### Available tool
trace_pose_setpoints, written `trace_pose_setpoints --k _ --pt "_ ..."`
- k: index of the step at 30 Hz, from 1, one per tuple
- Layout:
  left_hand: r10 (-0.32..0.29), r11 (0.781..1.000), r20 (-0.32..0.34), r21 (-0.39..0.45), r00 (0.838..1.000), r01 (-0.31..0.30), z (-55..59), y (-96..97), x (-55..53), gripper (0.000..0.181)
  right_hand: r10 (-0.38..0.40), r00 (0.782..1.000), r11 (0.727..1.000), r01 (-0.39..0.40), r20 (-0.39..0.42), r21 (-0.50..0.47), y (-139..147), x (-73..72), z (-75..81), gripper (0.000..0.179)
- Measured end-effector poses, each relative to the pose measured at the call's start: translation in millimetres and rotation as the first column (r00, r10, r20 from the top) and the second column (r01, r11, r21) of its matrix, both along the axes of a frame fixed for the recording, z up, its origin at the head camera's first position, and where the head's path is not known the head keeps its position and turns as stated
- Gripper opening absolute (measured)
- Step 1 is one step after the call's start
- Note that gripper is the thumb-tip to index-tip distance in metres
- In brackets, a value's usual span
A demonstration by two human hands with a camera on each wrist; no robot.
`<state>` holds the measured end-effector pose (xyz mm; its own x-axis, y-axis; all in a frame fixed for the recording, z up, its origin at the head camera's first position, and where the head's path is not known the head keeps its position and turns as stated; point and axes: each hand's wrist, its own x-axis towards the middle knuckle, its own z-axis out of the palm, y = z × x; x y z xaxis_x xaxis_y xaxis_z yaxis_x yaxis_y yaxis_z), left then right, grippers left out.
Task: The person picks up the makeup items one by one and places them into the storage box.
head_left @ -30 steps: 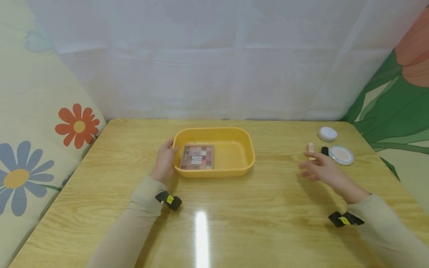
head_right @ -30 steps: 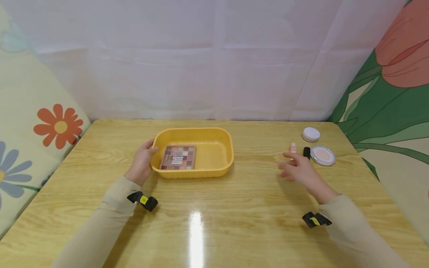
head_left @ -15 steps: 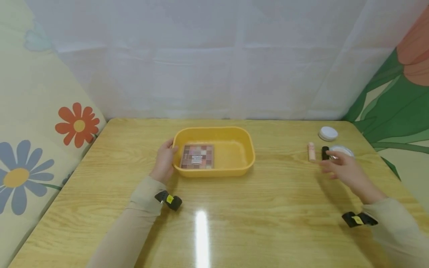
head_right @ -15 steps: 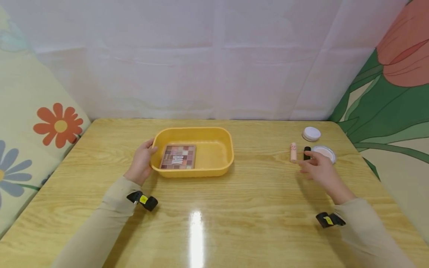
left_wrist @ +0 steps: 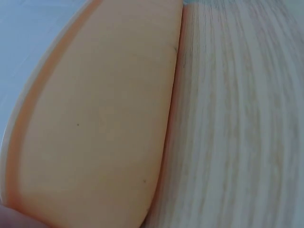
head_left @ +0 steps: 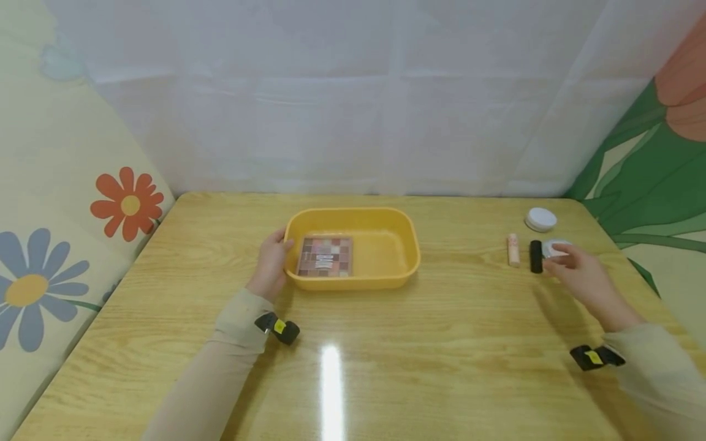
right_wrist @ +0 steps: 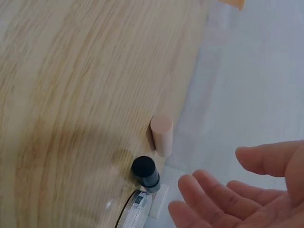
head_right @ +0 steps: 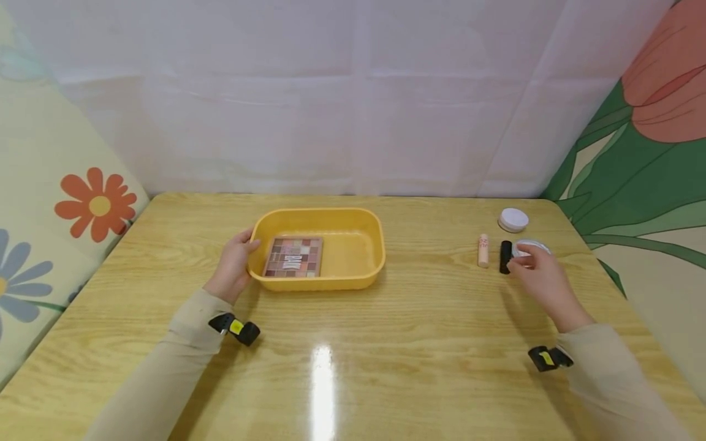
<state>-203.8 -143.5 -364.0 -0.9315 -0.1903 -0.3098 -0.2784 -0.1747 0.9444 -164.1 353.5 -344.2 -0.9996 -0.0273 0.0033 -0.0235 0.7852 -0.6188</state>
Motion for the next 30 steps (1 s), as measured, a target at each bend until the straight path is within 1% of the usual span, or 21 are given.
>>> trace_pose_setpoints --k 4,9,14,17,20,23,30 --pt "-0.002 1.000 0.014 -0.016 1.000 0.002 0.1 0.1 -0.2 0.048 -0.021 0.999 0.998 0.023 -0.026 0.062 3.5 -1.1 -2.7 0.051" --pt "-0.008 1.000 0.013 -0.019 1.000 0.008 0.4 0.6 -0.4 0.049 -0.054 0.999 0.995 0.054 -0.003 0.079 9.8 -2.3 -5.7 0.054" --pt "-0.004 1.000 0.009 -0.019 1.000 0.004 0.6 0.6 0.0 0.049 -0.071 0.997 0.993 0.068 0.026 0.098 15.9 -6.2 -6.4 0.057" --pt "0.001 1.000 0.012 -0.018 1.000 -0.001 0.0 0.4 0.3 0.049 -0.073 0.996 0.991 0.066 0.056 0.113 19.8 -8.8 -6.6 0.060" --pt "0.006 1.000 0.019 -0.013 1.000 -0.006 -0.4 0.5 0.3 0.049 -0.056 0.994 0.992 0.044 0.095 0.119 23.5 -10.8 -6.6 0.064" --pt "0.010 1.000 0.023 -0.016 1.000 -0.009 -0.3 0.5 0.4 0.049 -0.035 0.993 0.993 0.021 0.116 0.118 26.3 -12.8 -7.7 0.066" --pt "0.012 1.000 0.013 -0.013 1.000 -0.012 -0.5 0.2 0.6 0.049 -0.020 0.992 0.992 0.004 0.125 0.127 32.9 -18.5 -11.7 0.069"
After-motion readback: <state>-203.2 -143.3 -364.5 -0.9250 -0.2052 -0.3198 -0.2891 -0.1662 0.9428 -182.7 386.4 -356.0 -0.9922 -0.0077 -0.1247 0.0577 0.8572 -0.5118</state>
